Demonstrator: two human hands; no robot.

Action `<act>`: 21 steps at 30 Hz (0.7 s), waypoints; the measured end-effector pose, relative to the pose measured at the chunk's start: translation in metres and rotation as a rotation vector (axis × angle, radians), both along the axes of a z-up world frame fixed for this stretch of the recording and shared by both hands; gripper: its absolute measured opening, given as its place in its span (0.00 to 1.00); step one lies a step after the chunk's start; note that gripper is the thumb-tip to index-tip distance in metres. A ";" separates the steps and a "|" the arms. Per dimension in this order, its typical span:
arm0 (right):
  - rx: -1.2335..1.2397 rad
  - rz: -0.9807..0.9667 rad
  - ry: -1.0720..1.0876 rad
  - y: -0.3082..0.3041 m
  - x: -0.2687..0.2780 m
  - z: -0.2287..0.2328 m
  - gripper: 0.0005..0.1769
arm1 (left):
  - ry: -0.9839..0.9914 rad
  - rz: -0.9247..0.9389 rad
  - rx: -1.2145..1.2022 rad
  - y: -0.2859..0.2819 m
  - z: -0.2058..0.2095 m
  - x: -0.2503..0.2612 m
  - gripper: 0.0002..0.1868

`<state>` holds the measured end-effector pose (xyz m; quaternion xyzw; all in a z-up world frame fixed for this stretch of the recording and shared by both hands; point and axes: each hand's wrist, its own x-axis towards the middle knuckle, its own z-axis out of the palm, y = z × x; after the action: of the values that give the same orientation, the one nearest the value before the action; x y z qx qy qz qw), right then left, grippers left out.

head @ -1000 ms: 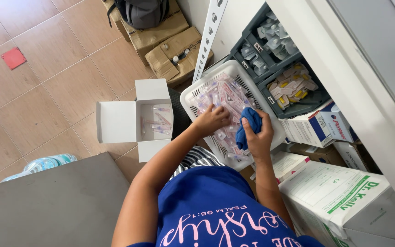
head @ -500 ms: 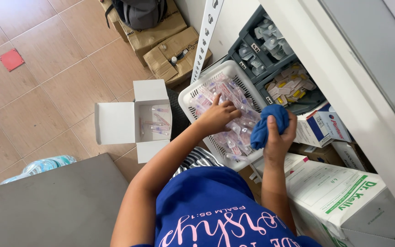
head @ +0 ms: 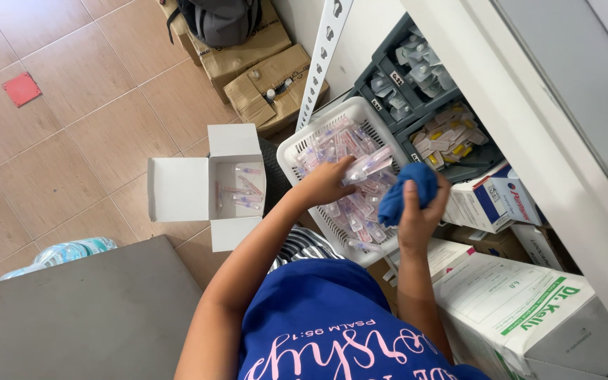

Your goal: Wiping medical supplies with a cloth and placing them into a box for storage.

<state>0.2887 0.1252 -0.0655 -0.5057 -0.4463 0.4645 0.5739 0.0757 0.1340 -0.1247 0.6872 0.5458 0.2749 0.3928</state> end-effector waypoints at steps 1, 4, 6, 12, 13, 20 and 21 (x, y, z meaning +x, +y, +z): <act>0.002 0.004 0.001 0.002 -0.001 -0.008 0.28 | 0.001 0.004 0.002 -0.002 0.005 -0.001 0.34; 0.218 0.154 -0.413 0.002 -0.008 -0.022 0.24 | -0.156 -0.011 -0.279 -0.015 0.013 -0.001 0.35; 0.262 0.214 -0.510 0.003 -0.022 -0.018 0.23 | -0.167 -0.037 -0.187 -0.024 0.009 0.002 0.36; 0.202 0.230 -0.405 0.000 -0.033 -0.030 0.21 | -0.683 0.163 -0.429 -0.043 -0.023 0.002 0.19; 0.203 0.232 -0.405 -0.002 -0.035 -0.026 0.21 | -0.683 0.164 -0.427 -0.046 -0.020 0.000 0.19; 0.290 0.244 -0.596 0.002 -0.037 -0.009 0.21 | -0.532 0.253 -0.446 -0.043 -0.040 -0.002 0.18; 0.235 0.223 -0.589 0.001 -0.035 -0.009 0.21 | -0.560 0.311 -0.478 -0.042 -0.054 0.003 0.17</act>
<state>0.2533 0.1263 -0.0743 -0.4967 -0.6959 0.3036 0.4204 0.0789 0.0921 -0.1782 0.3839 0.5637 0.3732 0.6290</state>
